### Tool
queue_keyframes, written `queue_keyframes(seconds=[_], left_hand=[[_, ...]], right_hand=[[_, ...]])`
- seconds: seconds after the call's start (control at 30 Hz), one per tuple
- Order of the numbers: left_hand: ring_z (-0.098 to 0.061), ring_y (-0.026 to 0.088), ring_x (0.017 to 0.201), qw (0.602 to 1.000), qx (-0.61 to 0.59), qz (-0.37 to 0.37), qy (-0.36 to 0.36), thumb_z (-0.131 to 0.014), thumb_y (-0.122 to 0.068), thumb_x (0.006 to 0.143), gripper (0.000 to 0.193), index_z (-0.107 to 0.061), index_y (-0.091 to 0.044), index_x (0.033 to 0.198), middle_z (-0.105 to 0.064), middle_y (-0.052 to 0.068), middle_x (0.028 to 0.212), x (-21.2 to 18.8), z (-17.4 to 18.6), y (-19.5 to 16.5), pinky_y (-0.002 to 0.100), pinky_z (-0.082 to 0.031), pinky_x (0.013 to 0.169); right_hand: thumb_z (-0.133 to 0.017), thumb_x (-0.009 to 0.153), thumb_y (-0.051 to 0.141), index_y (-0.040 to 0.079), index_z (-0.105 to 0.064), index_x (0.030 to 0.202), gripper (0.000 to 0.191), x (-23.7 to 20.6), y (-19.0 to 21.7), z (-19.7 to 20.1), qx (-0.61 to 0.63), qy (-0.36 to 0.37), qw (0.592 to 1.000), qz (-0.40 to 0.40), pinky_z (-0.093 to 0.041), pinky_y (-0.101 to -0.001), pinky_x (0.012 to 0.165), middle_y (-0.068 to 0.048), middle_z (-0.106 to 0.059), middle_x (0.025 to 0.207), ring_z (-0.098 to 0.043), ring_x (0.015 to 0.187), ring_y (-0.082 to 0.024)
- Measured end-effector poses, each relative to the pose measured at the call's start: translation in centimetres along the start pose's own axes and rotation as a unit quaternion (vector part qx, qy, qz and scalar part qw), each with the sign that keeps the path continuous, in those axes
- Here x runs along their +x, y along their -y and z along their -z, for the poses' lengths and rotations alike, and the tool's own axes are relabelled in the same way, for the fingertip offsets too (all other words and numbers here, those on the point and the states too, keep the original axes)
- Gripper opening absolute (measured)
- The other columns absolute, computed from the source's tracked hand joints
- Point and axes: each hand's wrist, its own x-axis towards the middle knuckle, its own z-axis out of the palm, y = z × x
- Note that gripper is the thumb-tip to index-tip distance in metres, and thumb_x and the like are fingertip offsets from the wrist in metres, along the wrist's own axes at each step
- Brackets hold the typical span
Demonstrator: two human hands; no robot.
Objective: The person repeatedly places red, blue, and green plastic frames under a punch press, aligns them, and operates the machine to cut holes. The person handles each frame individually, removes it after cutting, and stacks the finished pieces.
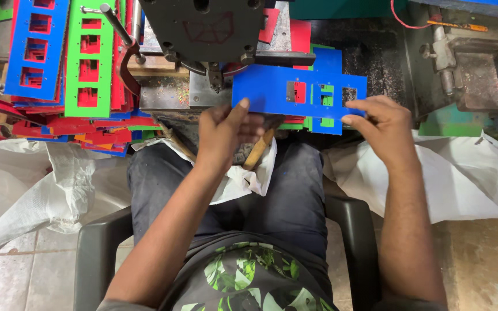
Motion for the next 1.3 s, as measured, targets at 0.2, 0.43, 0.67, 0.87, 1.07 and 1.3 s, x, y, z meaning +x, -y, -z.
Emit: queue_keyframes(seconds=[0.2, 0.43, 0.67, 0.87, 1.07, 1.3], left_hand=[[-0.076, 0.025, 0.07, 0.879, 0.384, -0.278, -0.038, -0.07, -0.022, 0.095, 0.055, -0.053, 0.004, 0.141, -0.077, 0.019, 0.09, -4.2, 1.9, -0.2, 0.037, -0.059, 0.06], [-0.067, 0.036, 0.057, 0.725, 0.619, -0.296, -0.05, -0.071, -0.021, 0.091, 0.062, -0.053, -0.013, 0.15, -0.071, 0.021, 0.076, -3.2, 2.4, 0.5, 0.047, -0.053, 0.053], [-0.069, 0.035, 0.059, 0.722, 0.626, -0.29, -0.06, -0.071, -0.023, 0.088, 0.066, -0.052, -0.013, 0.151, -0.072, 0.021, 0.083, -3.3, 3.0, 0.9, 0.047, -0.054, 0.053], [-0.069, 0.034, 0.058, 0.713, 0.641, -0.28, -0.053, -0.071, -0.024, 0.089, 0.066, -0.051, -0.012, 0.151, -0.073, 0.021, 0.082, -3.3, 2.8, 0.7, 0.046, -0.055, 0.052], [-0.07, 0.032, 0.06, 0.697, 0.65, -0.3, -0.049, -0.072, -0.025, 0.087, 0.07, -0.05, -0.006, 0.151, -0.071, 0.021, 0.078, -3.0, 3.0, 1.2, 0.043, -0.055, 0.052], [-0.067, 0.033, 0.055, 0.637, 0.726, -0.26, -0.001, -0.066, -0.032, 0.099, 0.02, -0.055, -0.016, 0.098, -0.069, 0.012, 0.065, -3.0, 3.5, 1.9, 0.048, -0.051, 0.049]], right_hand=[[-0.085, 0.089, 0.01, 0.004, -0.076, 0.116, 0.029, 1.0, -0.6, -1.6, -0.005, 0.004, 0.999, -0.05, -0.048, -0.0242, 0.065, -0.004, -0.065, 0.093, -0.058, 0.075, -0.008], [-0.083, 0.089, 0.003, 0.005, -0.075, 0.124, 0.036, 1.7, -0.8, -2.6, 0.048, -0.02, 0.996, -0.073, -0.051, -0.0225, 0.069, -0.002, -0.068, 0.1, -0.06, 0.08, -0.006], [-0.074, 0.092, -0.005, -0.005, -0.049, 0.148, 0.062, 2.2, -0.7, -4.3, 0.181, -0.063, 0.976, -0.102, -0.055, -0.0222, 0.072, -0.01, -0.074, 0.103, -0.069, 0.086, -0.008], [-0.072, 0.095, -0.009, -0.011, -0.051, 0.147, 0.057, 2.0, -1.4, -4.5, 0.192, -0.059, 0.975, -0.099, -0.059, -0.0256, 0.086, -0.014, -0.075, 0.114, -0.072, 0.098, -0.012], [-0.072, 0.094, -0.01, -0.011, -0.053, 0.147, 0.056, 1.9, -2.4, -4.7, 0.205, -0.06, 0.973, -0.083, -0.059, -0.0268, 0.09, -0.014, -0.075, 0.117, -0.072, 0.101, -0.013], [-0.081, 0.088, -0.002, -0.008, -0.056, 0.143, 0.06, 1.8, -4.5, -5.3, 0.171, -0.084, 0.977, -0.099, -0.061, -0.0287, 0.088, -0.012, -0.076, 0.114, -0.072, 0.099, -0.012]])
